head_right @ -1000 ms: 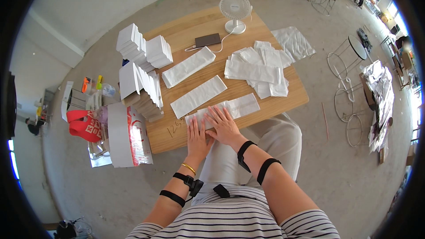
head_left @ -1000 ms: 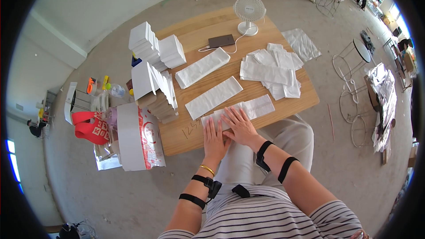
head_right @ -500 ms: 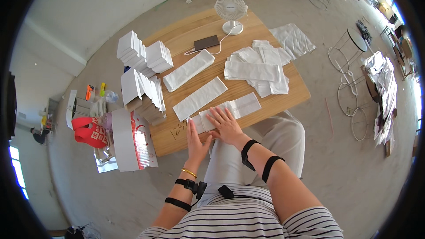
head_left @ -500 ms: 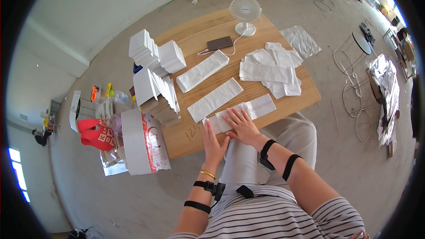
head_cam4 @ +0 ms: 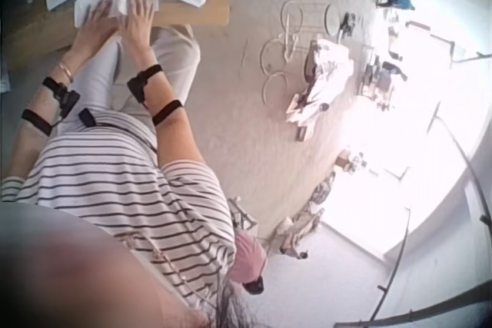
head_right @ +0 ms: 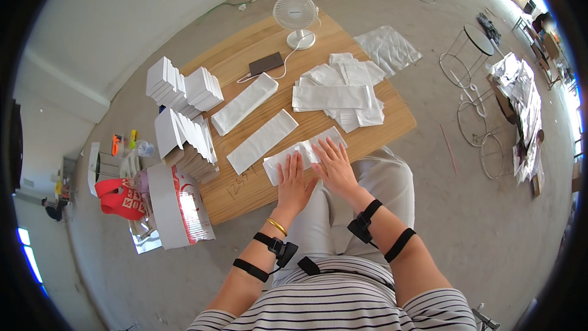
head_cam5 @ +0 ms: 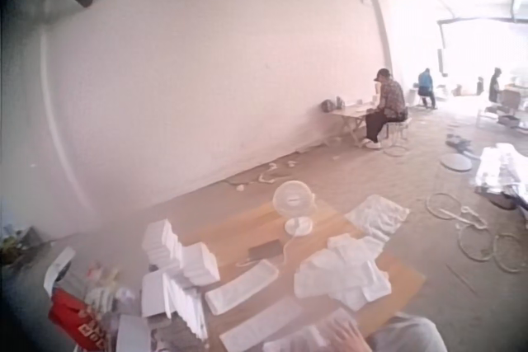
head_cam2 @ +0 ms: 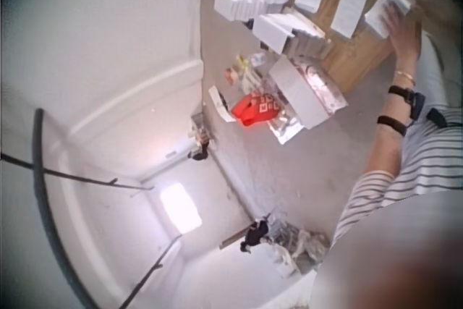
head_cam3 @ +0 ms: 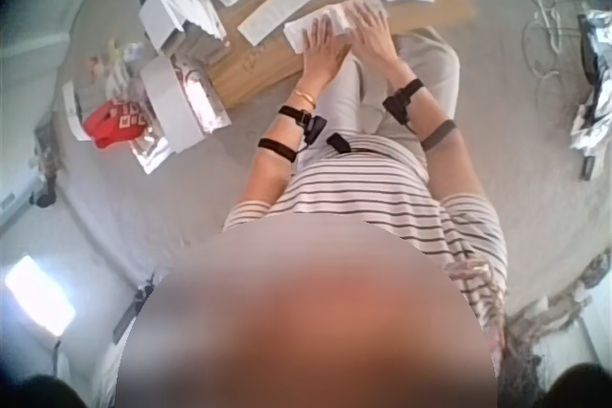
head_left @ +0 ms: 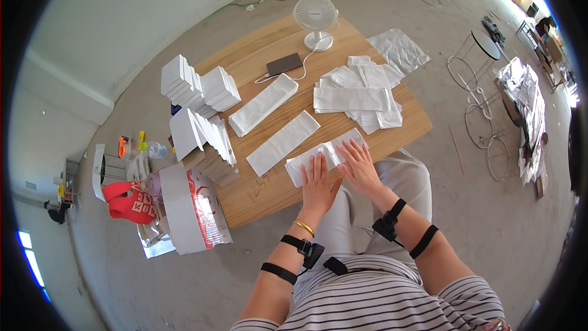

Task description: The person is precisely folding long strips of white fabric or protective material on a wooden table.

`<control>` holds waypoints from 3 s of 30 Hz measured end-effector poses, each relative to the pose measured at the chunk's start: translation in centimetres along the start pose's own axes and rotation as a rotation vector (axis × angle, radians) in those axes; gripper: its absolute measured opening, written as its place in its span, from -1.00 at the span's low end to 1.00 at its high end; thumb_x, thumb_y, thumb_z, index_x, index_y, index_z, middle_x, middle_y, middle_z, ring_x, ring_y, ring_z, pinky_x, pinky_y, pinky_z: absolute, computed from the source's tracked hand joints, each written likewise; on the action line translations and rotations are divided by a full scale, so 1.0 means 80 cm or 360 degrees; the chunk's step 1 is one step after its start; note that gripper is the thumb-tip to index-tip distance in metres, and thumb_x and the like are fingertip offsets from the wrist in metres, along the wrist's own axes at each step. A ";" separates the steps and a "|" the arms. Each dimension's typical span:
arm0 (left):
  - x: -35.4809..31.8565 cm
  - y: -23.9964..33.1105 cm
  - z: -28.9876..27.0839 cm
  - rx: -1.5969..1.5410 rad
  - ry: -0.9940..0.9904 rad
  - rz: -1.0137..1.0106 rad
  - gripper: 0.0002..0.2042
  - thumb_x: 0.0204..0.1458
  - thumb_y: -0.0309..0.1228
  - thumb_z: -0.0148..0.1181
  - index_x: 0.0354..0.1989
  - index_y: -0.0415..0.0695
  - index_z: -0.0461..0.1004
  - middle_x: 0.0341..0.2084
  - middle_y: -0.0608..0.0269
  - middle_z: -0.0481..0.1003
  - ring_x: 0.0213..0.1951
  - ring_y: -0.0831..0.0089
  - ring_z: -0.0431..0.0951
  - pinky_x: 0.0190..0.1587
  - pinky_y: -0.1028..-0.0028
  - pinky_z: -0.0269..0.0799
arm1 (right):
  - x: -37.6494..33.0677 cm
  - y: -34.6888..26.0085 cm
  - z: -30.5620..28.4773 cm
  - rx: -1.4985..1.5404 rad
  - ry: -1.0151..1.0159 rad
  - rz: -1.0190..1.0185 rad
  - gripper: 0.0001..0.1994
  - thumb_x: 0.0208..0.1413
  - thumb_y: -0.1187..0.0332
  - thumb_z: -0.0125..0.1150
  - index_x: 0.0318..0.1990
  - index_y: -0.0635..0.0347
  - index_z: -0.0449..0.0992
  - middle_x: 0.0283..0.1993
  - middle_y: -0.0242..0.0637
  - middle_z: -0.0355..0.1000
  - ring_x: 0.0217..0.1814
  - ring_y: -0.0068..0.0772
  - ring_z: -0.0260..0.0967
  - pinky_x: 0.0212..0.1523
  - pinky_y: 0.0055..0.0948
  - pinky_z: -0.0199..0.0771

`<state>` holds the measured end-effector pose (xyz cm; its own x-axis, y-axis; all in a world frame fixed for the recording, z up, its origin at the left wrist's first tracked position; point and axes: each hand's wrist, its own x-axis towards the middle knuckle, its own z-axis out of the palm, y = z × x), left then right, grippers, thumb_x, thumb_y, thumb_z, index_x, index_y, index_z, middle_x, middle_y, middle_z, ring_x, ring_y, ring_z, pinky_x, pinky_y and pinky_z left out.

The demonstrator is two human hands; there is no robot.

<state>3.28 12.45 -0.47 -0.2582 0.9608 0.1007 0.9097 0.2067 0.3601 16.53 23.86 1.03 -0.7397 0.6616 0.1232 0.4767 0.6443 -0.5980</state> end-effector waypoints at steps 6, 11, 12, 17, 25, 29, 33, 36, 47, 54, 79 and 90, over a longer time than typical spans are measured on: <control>0.003 -0.006 0.003 0.0052 -0.0063 -0.0045 -0.21 0.18 -0.09 0.11 0.43 -0.28 -0.08 0.43 -0.03 -0.05 0.46 -0.03 -0.11 0.44 -0.06 -0.25 | -0.001 0.002 0.009 0.0063 -0.0008 -0.0006 -0.53 0.28 0.13 0.03 0.29 0.10 0.33 0.41 -0.18 0.16 0.55 -0.12 -0.12 0.52 -0.02 -0.25; 0.003 -0.029 -0.019 -0.0043 0.0004 0.0014 -0.27 0.12 -0.30 0.18 0.43 -0.20 -0.01 0.40 -0.03 0.01 0.43 -0.03 -0.04 0.42 -0.04 -0.15 | 0.006 0.000 0.015 0.0067 0.0092 -0.0090 -0.63 0.14 0.28 0.18 0.11 0.09 0.46 0.26 -0.21 0.29 0.44 -0.11 0.05 0.42 -0.09 0.01; 0.003 -0.039 -0.029 -0.0173 0.0164 -0.0001 -0.31 0.07 -0.38 0.19 0.38 -0.20 0.06 0.36 -0.04 0.08 0.39 -0.04 0.03 0.39 -0.03 -0.08 | 0.008 -0.002 0.015 0.0098 0.0114 -0.0095 -0.67 0.09 0.33 0.23 0.03 0.08 0.50 0.20 -0.22 0.32 0.39 -0.11 0.12 0.37 -0.12 0.11; -0.007 -0.112 -0.048 -0.0372 0.0577 -0.0262 -0.50 -0.02 -0.50 0.23 0.16 -0.16 0.34 0.16 0.01 0.31 0.21 -0.03 0.24 0.27 0.05 0.14 | 0.032 -0.029 0.032 0.0105 0.0155 -0.0214 -0.75 0.01 0.39 0.26 -0.10 0.06 0.52 0.06 -0.29 0.36 0.22 -0.16 0.23 0.21 -0.16 0.24; 0.012 -0.130 -0.061 -0.0484 0.0372 -0.0211 -0.76 -0.13 -0.51 0.36 -0.23 -0.06 0.54 -0.16 0.25 0.44 -0.03 0.16 0.38 0.07 0.22 0.30 | 0.052 -0.049 0.064 0.0096 -0.0110 -0.0251 -0.73 -0.01 0.44 0.27 -0.10 0.05 0.52 0.03 -0.33 0.36 0.15 -0.19 0.25 0.16 -0.23 0.28; 0.019 -0.142 -0.059 -0.0409 0.0370 -0.0186 -0.81 -0.13 -0.49 0.38 -0.31 -0.07 0.55 -0.20 0.25 0.43 -0.05 0.16 0.38 0.04 0.23 0.32 | 0.049 -0.050 0.068 0.0041 -0.0132 -0.0269 -0.70 -0.03 0.44 0.27 -0.08 0.04 0.52 0.04 -0.34 0.35 0.15 -0.21 0.25 0.16 -0.23 0.28; 0.025 -0.162 -0.055 -0.0398 0.0290 -0.0122 -0.88 -0.12 -0.47 0.39 -0.39 -0.09 0.57 -0.23 0.26 0.44 -0.08 0.17 0.38 0.03 0.24 0.32 | 0.049 -0.049 0.065 0.0029 -0.0133 -0.0302 -0.69 -0.03 0.44 0.26 -0.06 0.03 0.51 0.06 -0.35 0.34 0.16 -0.23 0.25 0.15 -0.23 0.28; 0.033 -0.173 -0.060 -0.0433 0.0165 -0.0090 -0.91 -0.08 -0.46 0.37 -0.40 -0.10 0.58 -0.24 0.24 0.44 -0.09 0.16 0.38 0.03 0.22 0.31 | 0.050 -0.049 0.065 0.0026 -0.0154 -0.0306 -0.69 -0.02 0.44 0.25 -0.06 0.03 0.51 0.06 -0.35 0.34 0.16 -0.24 0.25 0.14 -0.25 0.28; 0.042 -0.153 -0.068 -0.0423 0.0197 -0.0113 -0.83 -0.03 -0.37 0.36 -0.26 -0.07 0.56 -0.25 0.28 0.45 -0.10 0.23 0.41 0.02 0.23 0.28 | 0.054 -0.045 0.065 0.0076 -0.0098 -0.0310 -0.71 -0.02 0.47 0.23 -0.09 0.04 0.51 0.04 -0.34 0.37 0.15 -0.22 0.27 0.15 -0.24 0.29; 0.034 -0.145 -0.066 -0.0307 0.0055 -0.0248 -0.76 -0.02 -0.33 0.37 -0.18 -0.06 0.55 -0.23 0.28 0.46 -0.09 0.26 0.42 0.02 0.25 0.26 | 0.054 -0.030 0.041 0.0193 0.0084 -0.0234 -0.74 -0.03 0.47 0.25 -0.13 0.07 0.50 -0.02 -0.32 0.38 0.13 -0.19 0.27 0.13 -0.22 0.29; 0.045 -0.122 -0.053 -0.0176 0.0206 -0.0089 -0.26 0.14 -0.06 0.20 0.41 -0.11 0.05 0.37 -0.19 0.04 0.38 -0.13 0.04 0.37 0.01 -0.02 | 0.058 -0.008 -0.006 -0.0033 -0.0229 -0.0399 -0.26 -0.03 0.13 0.39 0.31 0.09 0.24 0.36 -0.23 0.21 0.47 -0.21 0.04 0.49 -0.09 -0.08; 0.080 -0.082 -0.012 0.0420 -0.0253 -0.0257 -0.29 0.27 0.12 -0.18 0.47 -0.07 -0.02 0.44 -0.24 -0.12 0.45 -0.15 -0.13 0.42 -0.07 -0.21 | 0.031 -0.003 -0.005 -0.0003 -0.0140 -0.0180 -0.43 0.15 0.13 0.22 0.28 0.11 0.28 0.31 -0.17 0.25 0.44 -0.16 0.08 0.47 -0.12 -0.02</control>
<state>-4.67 17.06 -1.34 -0.3708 0.9242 -0.0912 0.9193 0.3792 0.1056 14.83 25.51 1.80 -0.8273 0.5488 0.1198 0.3890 0.7135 -0.5828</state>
